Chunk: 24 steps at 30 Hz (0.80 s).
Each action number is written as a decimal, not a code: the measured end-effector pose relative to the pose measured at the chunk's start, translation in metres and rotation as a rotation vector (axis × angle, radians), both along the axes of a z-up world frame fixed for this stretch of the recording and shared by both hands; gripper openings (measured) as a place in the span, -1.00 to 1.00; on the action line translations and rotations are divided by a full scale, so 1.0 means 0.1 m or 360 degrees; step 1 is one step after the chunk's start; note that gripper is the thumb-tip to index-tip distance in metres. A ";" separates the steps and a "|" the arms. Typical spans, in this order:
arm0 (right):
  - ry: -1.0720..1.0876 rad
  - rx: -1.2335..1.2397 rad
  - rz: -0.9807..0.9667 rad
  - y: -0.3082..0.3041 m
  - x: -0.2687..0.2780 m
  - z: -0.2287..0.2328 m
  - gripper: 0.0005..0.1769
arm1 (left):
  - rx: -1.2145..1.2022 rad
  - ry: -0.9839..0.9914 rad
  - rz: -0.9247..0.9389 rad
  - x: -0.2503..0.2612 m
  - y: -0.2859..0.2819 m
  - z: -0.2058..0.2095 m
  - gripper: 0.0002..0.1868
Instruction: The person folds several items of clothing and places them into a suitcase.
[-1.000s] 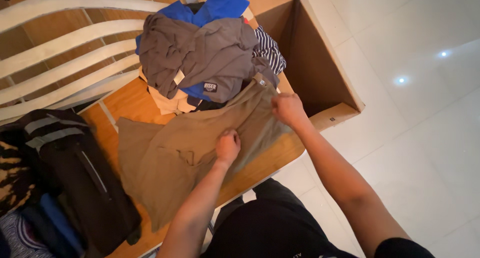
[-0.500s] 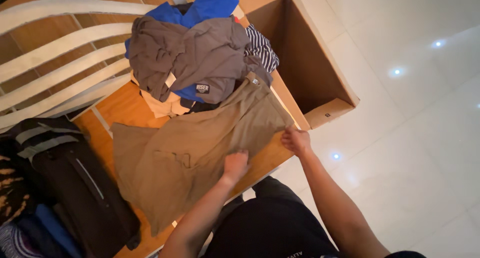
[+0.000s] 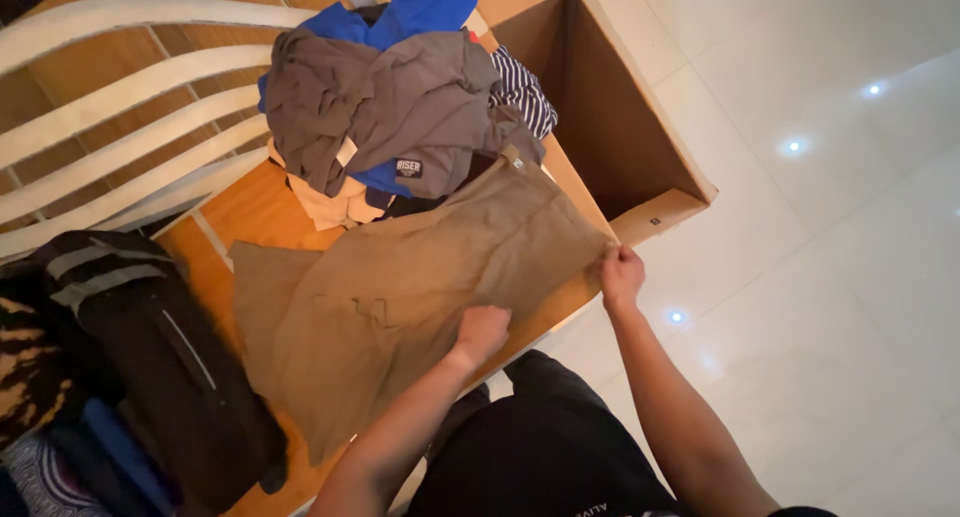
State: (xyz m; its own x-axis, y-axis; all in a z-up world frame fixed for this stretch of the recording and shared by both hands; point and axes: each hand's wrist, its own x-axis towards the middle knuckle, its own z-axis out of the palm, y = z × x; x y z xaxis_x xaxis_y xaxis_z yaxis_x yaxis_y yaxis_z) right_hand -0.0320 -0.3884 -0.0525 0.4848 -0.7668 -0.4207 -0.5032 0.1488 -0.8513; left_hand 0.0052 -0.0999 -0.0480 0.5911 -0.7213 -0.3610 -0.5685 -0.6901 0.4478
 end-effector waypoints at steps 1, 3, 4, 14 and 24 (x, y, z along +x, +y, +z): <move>-0.0003 -0.0001 0.0003 0.00 -0.08 0.00 -0.66 | -0.0002 0.0052 -0.0045 -0.04 0.02 -0.01 -0.85; 0.0550 -0.0518 0.0166 -0.02 -0.24 -0.01 -0.60 | -0.0057 0.0063 -0.0075 -0.12 0.05 -0.06 -0.85; 0.0545 -0.0522 0.0169 -0.02 -0.30 -0.02 -0.60 | -0.0112 0.0076 -0.0108 -0.16 0.08 -0.09 -0.85; 0.0030 -0.1296 0.0789 0.40 -0.06 0.40 -0.60 | -0.0052 0.0102 0.0601 -0.23 0.81 0.20 -0.68; 0.0506 -0.1523 0.1838 0.38 0.79 0.24 -0.55 | 0.0280 -0.0224 0.0614 0.22 1.28 0.10 -0.52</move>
